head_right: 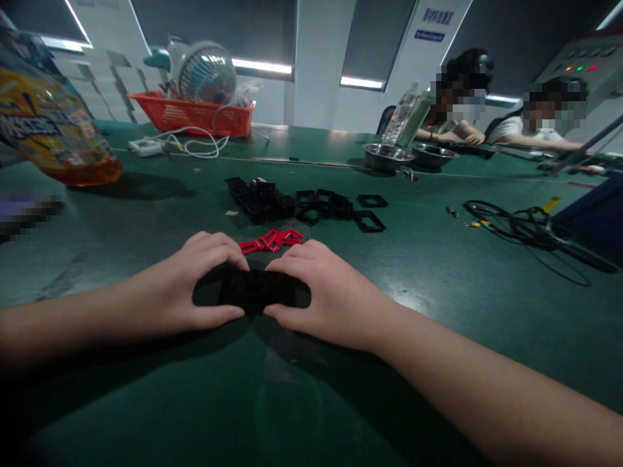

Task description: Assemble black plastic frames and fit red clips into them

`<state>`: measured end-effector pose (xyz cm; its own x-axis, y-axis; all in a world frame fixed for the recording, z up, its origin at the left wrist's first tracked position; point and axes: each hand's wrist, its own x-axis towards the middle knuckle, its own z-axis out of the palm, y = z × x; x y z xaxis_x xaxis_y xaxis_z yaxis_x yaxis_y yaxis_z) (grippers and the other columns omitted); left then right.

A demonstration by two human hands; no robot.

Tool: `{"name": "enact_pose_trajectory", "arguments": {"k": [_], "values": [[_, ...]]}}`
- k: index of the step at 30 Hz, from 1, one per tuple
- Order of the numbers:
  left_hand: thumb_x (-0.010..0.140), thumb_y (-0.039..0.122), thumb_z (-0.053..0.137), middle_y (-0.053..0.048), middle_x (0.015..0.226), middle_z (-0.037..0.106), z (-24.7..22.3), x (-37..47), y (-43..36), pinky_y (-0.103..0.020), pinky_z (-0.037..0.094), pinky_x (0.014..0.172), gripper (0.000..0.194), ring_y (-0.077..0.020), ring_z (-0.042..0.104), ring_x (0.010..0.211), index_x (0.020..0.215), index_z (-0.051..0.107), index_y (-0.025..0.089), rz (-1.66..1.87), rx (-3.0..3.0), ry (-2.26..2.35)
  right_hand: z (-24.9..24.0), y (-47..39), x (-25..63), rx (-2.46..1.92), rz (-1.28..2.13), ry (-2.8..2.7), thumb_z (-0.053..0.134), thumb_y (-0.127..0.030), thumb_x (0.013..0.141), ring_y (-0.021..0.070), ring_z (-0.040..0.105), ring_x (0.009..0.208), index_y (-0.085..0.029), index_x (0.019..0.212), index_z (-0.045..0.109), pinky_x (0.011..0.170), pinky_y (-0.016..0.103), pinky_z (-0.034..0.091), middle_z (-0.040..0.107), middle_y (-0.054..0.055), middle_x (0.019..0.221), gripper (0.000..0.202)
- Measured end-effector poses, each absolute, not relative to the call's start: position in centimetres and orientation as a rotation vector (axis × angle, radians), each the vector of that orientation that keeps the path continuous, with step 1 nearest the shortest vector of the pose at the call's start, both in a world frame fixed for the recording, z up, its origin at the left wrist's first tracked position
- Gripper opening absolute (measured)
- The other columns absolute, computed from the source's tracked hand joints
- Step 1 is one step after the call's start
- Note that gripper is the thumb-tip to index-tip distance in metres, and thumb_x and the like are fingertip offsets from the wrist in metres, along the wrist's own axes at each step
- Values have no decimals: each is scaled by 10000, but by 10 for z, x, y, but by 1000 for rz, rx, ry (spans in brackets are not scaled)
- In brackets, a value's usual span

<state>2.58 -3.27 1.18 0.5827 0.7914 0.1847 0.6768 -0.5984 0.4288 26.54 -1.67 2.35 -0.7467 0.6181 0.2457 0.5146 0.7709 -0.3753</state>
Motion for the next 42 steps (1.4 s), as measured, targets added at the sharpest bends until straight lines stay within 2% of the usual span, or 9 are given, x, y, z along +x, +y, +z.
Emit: {"name": "enact_pose_trajectory", "arguments": {"k": [6, 42], "values": [[797, 416, 671, -88, 1072, 574, 12, 26, -32, -442, 440, 931, 349, -289, 477, 1071, 1035, 590, 173, 522, 2496, 1181, 26, -18, 265, -875, 411, -2612, 730, -263, 796, 238, 602, 996, -160, 1113, 693, 865, 374, 496, 705, 87, 1045, 336], [785, 355, 734, -81, 1046, 558, 13, 25, -33, -402, 412, 926, 349, -266, 459, 1034, 1021, 576, 154, 558, 2472, 1144, 26, -18, 263, -883, 423, -2628, 716, -263, 807, 226, 595, 995, -186, 1098, 680, 872, 361, 492, 699, 67, 1035, 303]]}}
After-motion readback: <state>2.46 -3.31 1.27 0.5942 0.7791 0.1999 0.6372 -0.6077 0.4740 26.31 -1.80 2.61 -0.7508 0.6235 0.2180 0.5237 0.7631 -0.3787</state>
